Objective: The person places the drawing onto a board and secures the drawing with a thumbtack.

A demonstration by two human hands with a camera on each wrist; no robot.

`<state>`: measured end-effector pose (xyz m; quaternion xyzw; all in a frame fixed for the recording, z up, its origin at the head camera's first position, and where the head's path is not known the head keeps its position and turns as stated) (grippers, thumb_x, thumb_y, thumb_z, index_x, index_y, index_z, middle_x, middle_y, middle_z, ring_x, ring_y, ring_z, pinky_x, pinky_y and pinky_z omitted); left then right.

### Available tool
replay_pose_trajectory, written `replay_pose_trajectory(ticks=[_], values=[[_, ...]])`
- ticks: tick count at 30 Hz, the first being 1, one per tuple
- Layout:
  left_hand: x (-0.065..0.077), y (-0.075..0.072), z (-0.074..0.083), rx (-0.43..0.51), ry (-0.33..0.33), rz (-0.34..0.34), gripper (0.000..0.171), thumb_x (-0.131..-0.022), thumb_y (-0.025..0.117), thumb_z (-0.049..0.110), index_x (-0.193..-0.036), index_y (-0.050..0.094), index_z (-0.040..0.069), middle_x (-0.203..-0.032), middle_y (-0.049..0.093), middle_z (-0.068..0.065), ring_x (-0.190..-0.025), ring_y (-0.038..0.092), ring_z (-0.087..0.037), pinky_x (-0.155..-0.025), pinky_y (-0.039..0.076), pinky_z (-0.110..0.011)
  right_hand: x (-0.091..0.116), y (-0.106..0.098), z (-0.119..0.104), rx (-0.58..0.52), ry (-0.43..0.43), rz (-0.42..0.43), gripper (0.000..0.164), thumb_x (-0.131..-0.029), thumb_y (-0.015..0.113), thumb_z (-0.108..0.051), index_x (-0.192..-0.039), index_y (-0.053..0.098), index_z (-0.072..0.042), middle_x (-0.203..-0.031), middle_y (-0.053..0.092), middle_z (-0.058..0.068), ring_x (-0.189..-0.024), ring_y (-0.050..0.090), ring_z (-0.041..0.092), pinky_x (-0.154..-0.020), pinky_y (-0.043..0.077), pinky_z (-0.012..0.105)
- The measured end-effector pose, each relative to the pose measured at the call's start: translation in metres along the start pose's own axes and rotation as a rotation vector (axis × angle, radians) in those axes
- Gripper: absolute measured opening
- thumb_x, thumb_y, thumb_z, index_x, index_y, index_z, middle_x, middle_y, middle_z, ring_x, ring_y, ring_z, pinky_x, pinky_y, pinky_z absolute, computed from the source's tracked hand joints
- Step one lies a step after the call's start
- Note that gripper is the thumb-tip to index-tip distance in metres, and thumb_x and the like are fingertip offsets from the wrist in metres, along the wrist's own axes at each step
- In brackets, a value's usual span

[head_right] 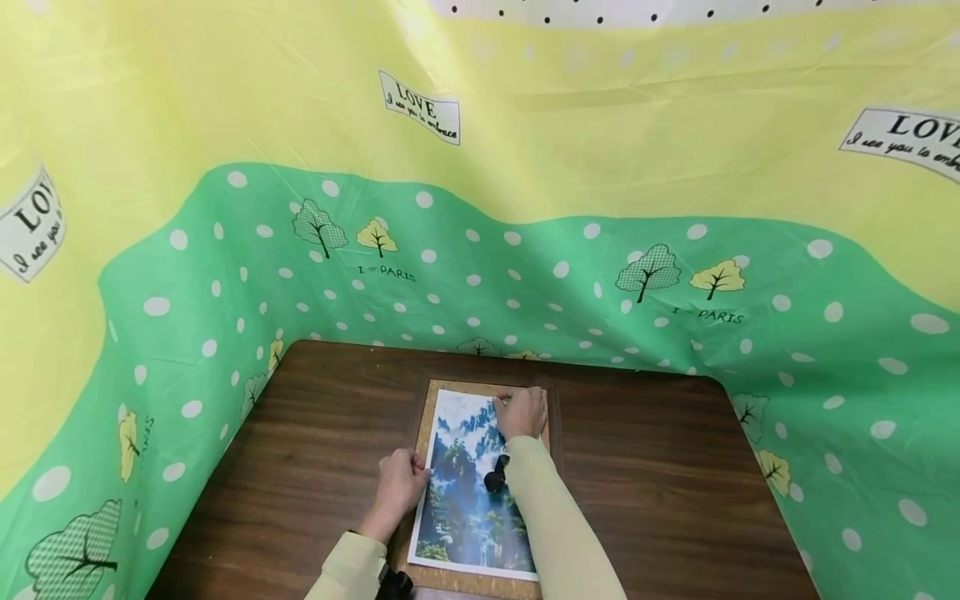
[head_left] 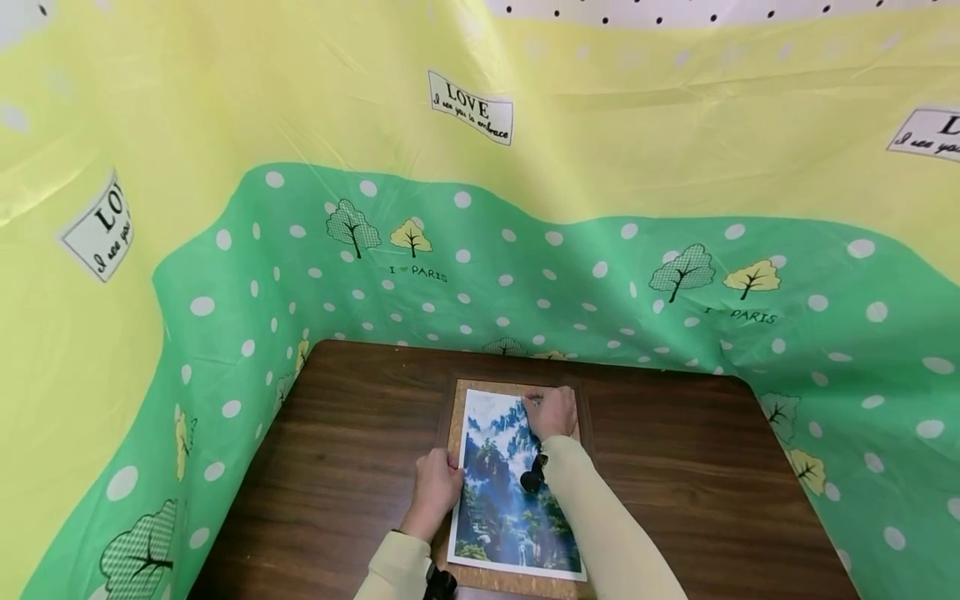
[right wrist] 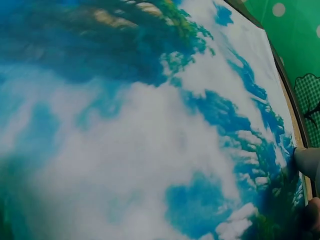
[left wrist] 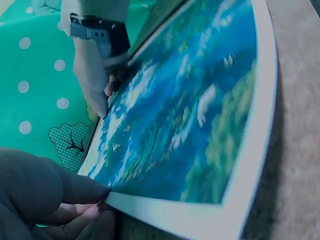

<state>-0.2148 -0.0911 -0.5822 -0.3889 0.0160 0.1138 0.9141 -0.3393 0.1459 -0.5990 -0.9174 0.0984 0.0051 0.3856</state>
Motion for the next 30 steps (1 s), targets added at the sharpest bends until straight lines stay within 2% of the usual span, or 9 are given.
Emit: replay_pose_trajectory(ticks=[6,11,13,15,19,21,24,27,30], values=[[-0.004,-0.005,0.003,-0.038,0.096,0.05,0.029,-0.077,0.077,-0.006,-0.063,0.058,0.009,-0.058,0.055,-0.003,-0.053,0.051,-0.017,-0.051,0.042,-0.032,0.001,-0.005,-0.004,0.021,-0.122,0.024,0.019,-0.096,0.077,-0.021,-0.109,0.082,-0.007,-0.115,0.065,0.021,-0.114,0.053,0.039,-0.094,0.047,0.059],[-0.006,-0.005,0.001,0.005,0.07,-0.028,0.025,-0.083,0.08,-0.001,-0.07,0.06,0.008,-0.064,0.056,-0.002,-0.057,0.051,-0.014,-0.054,0.044,-0.032,0.003,-0.008,-0.003,-0.023,-0.168,-0.034,0.033,-0.098,0.074,-0.017,-0.127,0.073,0.001,-0.128,0.063,0.025,-0.126,0.052,0.043,-0.103,0.046,0.061],[-0.006,-0.005,0.002,0.004,0.09,-0.049,0.022,-0.085,0.08,0.002,-0.075,0.062,0.008,-0.067,0.058,0.0,-0.059,0.052,-0.012,-0.056,0.046,-0.03,0.005,-0.01,-0.003,-0.047,-0.174,-0.058,0.037,-0.099,0.072,-0.017,-0.131,0.069,0.002,-0.133,0.06,0.027,-0.13,0.05,0.045,-0.105,0.045,0.062],[-0.006,-0.007,0.007,-0.001,0.169,-0.031,0.02,-0.085,0.082,0.002,-0.078,0.064,0.007,-0.068,0.059,0.001,-0.06,0.053,-0.011,-0.057,0.046,-0.029,0.008,-0.014,-0.005,-0.062,-0.184,-0.074,0.04,-0.1,0.072,-0.018,-0.134,0.066,0.002,-0.138,0.056,0.027,-0.132,0.049,0.046,-0.106,0.044,0.063],[-0.003,-0.016,0.02,-0.004,0.4,0.064,0.019,-0.082,0.086,0.001,-0.085,0.068,0.004,-0.074,0.062,-0.003,-0.065,0.056,-0.016,-0.061,0.049,-0.032,0.018,-0.027,-0.008,-0.063,-0.231,-0.081,0.045,-0.1,0.072,-0.021,-0.139,0.063,0.0,-0.143,0.052,0.026,-0.132,0.051,0.047,-0.106,0.044,0.064],[0.0,-0.021,0.025,-0.024,0.494,0.112,0.02,-0.081,0.088,0.006,-0.092,0.071,0.003,-0.082,0.066,-0.008,-0.073,0.061,-0.021,-0.065,0.053,-0.037,0.024,-0.032,-0.01,-0.039,-0.263,-0.078,0.049,-0.101,0.072,-0.024,-0.142,0.061,-0.001,-0.146,0.051,0.026,-0.135,0.049,0.047,-0.107,0.043,0.065],[0.003,-0.028,0.028,-0.095,0.57,0.149,0.033,-0.084,0.088,0.022,-0.106,0.074,0.002,-0.1,0.071,-0.013,-0.09,0.068,-0.029,-0.074,0.056,-0.048,0.033,-0.039,-0.008,0.01,-0.305,-0.069,0.055,-0.102,0.07,-0.031,-0.148,0.057,-0.003,-0.154,0.047,0.025,-0.143,0.043,0.047,-0.111,0.038,0.068],[0.004,-0.031,0.028,-0.187,0.597,0.139,0.054,-0.088,0.083,0.043,-0.122,0.072,0.003,-0.123,0.07,-0.017,-0.112,0.067,-0.037,-0.087,0.055,-0.058,0.045,-0.047,-0.006,0.073,-0.352,-0.047,0.063,-0.101,0.07,-0.036,-0.153,0.052,-0.005,-0.161,0.04,0.024,-0.148,0.037,0.048,-0.111,0.034,0.072],[0.001,-0.032,0.025,-0.264,0.591,0.097,0.075,-0.091,0.072,0.062,-0.137,0.066,0.004,-0.144,0.06,-0.02,-0.134,0.056,-0.042,-0.102,0.047,-0.067,0.058,-0.056,-0.005,0.162,-0.408,-0.014,0.07,-0.1,0.07,-0.041,-0.156,0.047,-0.004,-0.166,0.033,0.025,-0.148,0.035,0.049,-0.11,0.033,0.074]])
Point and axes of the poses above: each hand's wrist, its own x-axis away from the middle knuckle, its own y-axis out of the palm, z = x × y, the point moved 8 cm from there along -x, towards the middle knuckle
